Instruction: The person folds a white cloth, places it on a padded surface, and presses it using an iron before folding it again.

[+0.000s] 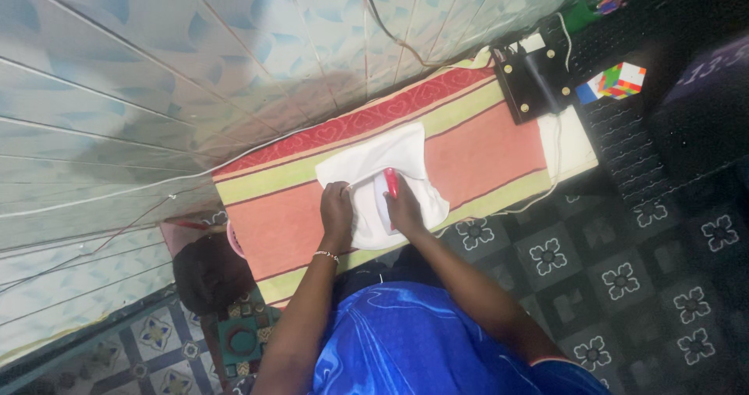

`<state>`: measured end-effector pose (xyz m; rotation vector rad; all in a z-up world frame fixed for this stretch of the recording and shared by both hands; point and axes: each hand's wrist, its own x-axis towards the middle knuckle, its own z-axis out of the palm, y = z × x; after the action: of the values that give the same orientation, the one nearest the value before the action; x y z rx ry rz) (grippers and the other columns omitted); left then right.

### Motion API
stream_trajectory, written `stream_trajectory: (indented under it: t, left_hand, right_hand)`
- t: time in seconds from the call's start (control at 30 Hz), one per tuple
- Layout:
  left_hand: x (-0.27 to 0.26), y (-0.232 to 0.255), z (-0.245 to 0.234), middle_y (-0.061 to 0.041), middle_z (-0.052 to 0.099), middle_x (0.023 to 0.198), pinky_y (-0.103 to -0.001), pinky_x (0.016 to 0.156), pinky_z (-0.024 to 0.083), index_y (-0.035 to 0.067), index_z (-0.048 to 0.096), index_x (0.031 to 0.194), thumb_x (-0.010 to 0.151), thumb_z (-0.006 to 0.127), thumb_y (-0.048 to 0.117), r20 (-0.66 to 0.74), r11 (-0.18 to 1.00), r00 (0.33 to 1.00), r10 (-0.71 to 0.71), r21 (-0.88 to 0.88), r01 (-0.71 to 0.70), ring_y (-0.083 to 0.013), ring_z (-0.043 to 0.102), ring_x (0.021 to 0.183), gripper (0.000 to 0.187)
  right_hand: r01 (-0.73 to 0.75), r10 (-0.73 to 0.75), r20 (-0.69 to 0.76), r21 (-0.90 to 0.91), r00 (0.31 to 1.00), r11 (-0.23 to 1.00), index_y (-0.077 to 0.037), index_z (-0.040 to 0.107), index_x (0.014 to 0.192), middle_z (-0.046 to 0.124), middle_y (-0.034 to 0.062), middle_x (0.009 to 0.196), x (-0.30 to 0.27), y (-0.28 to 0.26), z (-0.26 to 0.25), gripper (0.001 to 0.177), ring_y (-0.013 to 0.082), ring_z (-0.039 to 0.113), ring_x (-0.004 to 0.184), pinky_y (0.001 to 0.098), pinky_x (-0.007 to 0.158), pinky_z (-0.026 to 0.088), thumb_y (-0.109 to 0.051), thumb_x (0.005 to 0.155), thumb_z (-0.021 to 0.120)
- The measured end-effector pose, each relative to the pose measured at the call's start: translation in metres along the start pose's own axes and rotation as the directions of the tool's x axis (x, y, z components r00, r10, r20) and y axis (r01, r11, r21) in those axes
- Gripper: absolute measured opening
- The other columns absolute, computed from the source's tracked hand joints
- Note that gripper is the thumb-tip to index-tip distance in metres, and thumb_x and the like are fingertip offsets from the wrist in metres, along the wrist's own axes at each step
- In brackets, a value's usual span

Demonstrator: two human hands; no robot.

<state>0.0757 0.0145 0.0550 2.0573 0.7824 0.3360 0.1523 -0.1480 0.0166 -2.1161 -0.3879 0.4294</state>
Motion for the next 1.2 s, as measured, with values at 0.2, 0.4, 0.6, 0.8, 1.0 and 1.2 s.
stream_trajectory:
  t: [0.2, 0.4, 0.6, 0.8, 1.0, 1.2]
  left_hand:
    - [0.002, 0.009, -0.007, -0.017, 0.066, 0.103, -0.044, 0.087, 0.050, 0.000, 0.068, 0.102, 0.097, 0.056, 0.010, 0.006, 1.000, 1.000, -0.021, -0.008, 0.021, -0.0355, 0.063, 0.098, 0.017]
    - [-0.002, -0.010, 0.003, -0.018, 0.066, 0.102, -0.044, 0.087, 0.050, 0.001, 0.068, 0.101, 0.097, 0.055, 0.009, 0.053, 1.000, 0.998, 0.018, 0.007, -0.019, -0.0361, 0.063, 0.097, 0.016]
    - [0.003, -0.031, 0.019, -0.016, 0.066, 0.100, -0.045, 0.084, 0.050, 0.006, 0.069, 0.100, 0.091, 0.059, 0.010, 0.081, 0.998, 0.996, 0.037, 0.052, -0.042, -0.0358, 0.063, 0.096, 0.014]
    - [-0.001, -0.057, 0.039, -0.015, 0.065, 0.098, -0.047, 0.084, 0.050, 0.010, 0.069, 0.102, 0.090, 0.060, 0.008, 0.132, 0.987, 0.988, 0.083, 0.125, -0.099, -0.0353, 0.062, 0.098, 0.015]
    - [-0.001, -0.063, 0.047, -0.013, 0.064, 0.103, -0.047, 0.088, 0.050, 0.013, 0.070, 0.103, 0.085, 0.064, 0.014, 0.279, 0.942, 0.960, -0.027, 0.327, -0.068, -0.0346, 0.060, 0.103, 0.019]
    - [-0.001, -0.062, 0.048, -0.012, 0.064, 0.108, -0.047, 0.090, 0.051, 0.014, 0.071, 0.106, 0.086, 0.065, 0.019, 0.325, 0.913, 0.942, -0.088, 0.404, -0.054, -0.0344, 0.059, 0.105, 0.022]
  right_hand:
    - [-0.369, 0.383, -0.026, 0.214, 0.923, 0.905, -0.005, 0.033, 0.154, 0.061, 0.0202, 0.130, 0.001, -0.002, -0.006, 0.063, 0.0285, 0.073, 0.087, 0.0356, 0.069, 0.061, -0.014, 0.097, 0.059]
    - [-0.206, 0.205, 0.006, 0.031, 0.979, 0.978, -0.005, 0.037, 0.151, 0.063, 0.0204, 0.124, -0.008, 0.038, -0.022, 0.062, 0.0297, 0.071, 0.087, 0.0397, 0.070, 0.058, -0.015, 0.096, 0.064]
    - [-0.458, 0.454, 0.171, -0.018, 0.874, 0.889, -0.011, 0.036, 0.153, 0.068, 0.0221, 0.114, -0.037, 0.027, -0.060, 0.065, 0.0297, 0.071, 0.075, 0.0445, 0.072, 0.057, -0.018, 0.092, 0.060]
    - [-0.241, 0.282, 0.156, -0.237, 0.947, 0.941, -0.009, 0.043, 0.147, 0.069, 0.0223, 0.115, -0.063, 0.047, -0.097, 0.064, 0.0364, 0.071, 0.089, 0.0481, 0.080, 0.055, -0.024, 0.091, 0.068]
    - [-0.423, 0.502, 0.187, -0.344, 0.844, 0.838, -0.011, 0.062, 0.123, 0.073, 0.0189, 0.100, -0.075, 0.036, -0.164, 0.044, 0.0333, 0.072, 0.091, 0.0469, 0.081, 0.054, -0.030, 0.085, 0.071]
    - [-0.386, 0.366, -0.120, -0.301, 0.923, 0.872, -0.007, 0.066, 0.114, 0.071, 0.0227, 0.096, -0.066, 0.086, -0.199, 0.040, 0.0375, 0.070, 0.091, 0.0472, 0.080, 0.053, -0.016, 0.077, 0.074]
